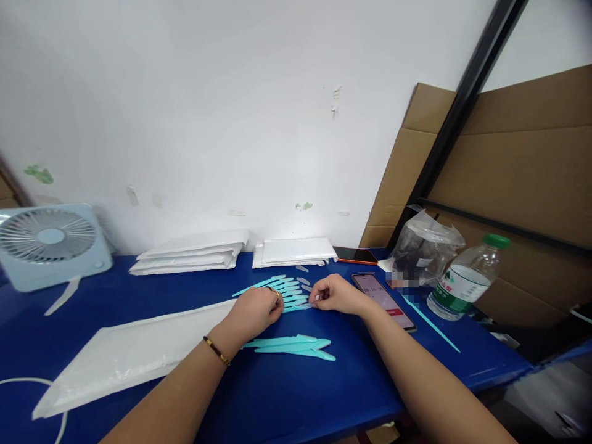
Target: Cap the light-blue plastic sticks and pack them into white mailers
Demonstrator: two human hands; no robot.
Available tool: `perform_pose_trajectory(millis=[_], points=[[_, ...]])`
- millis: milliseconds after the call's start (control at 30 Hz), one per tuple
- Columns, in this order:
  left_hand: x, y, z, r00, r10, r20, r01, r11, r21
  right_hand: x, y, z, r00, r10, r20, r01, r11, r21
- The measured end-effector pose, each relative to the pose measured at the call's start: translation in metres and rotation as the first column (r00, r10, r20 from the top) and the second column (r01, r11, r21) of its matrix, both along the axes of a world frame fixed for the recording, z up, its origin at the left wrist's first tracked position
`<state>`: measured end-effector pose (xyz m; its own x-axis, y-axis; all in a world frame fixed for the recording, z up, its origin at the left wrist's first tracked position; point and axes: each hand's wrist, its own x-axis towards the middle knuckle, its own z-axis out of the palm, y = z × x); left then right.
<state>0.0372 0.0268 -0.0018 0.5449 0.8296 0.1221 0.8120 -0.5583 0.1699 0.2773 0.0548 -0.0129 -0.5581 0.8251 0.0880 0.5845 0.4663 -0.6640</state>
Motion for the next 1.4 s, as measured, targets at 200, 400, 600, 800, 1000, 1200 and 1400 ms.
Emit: perform_pose_trajectory(millis=[200,400,600,800,1000,1200,1400], points=[[-0.002,0.005,-0.005,1.000,0.013,0.010,-0.012,1.000,-0.025,-0.008,-0.001,-0.003,0.999,0.029,0.017,-0.031,0.994,0.105],[-0.002,-0.006,0.003,0.981,0.020,0.191,-0.004,0.996,-0.086,0.010,0.012,0.000,0.986,-0.166,-0.009,0.160,0.933,0.322],[-0.003,-0.018,0.009,0.974,-0.127,0.186,0.200,0.869,-0.452,0.005,0.020,-0.007,0.979,-0.195,0.061,0.155,0.905,0.396],[-0.002,-0.013,0.005,0.976,-0.035,0.215,0.126,0.898,-0.422,-0.004,0.020,-0.011,0.966,-0.206,0.155,0.137,0.919,0.370],[-0.002,-0.006,0.002,0.982,0.012,0.187,0.044,0.955,-0.293,0.000,0.015,-0.010,0.957,-0.248,0.150,0.198,0.937,0.288],[-0.003,-0.002,0.000,0.986,0.003,0.165,0.041,0.964,-0.262,0.006,0.007,0.001,0.937,-0.292,0.193,0.250,0.944,0.217],[-0.002,-0.001,-0.002,0.982,0.010,0.187,0.045,0.957,-0.288,0.010,0.004,0.006,0.986,0.026,0.162,-0.073,0.953,0.293]])
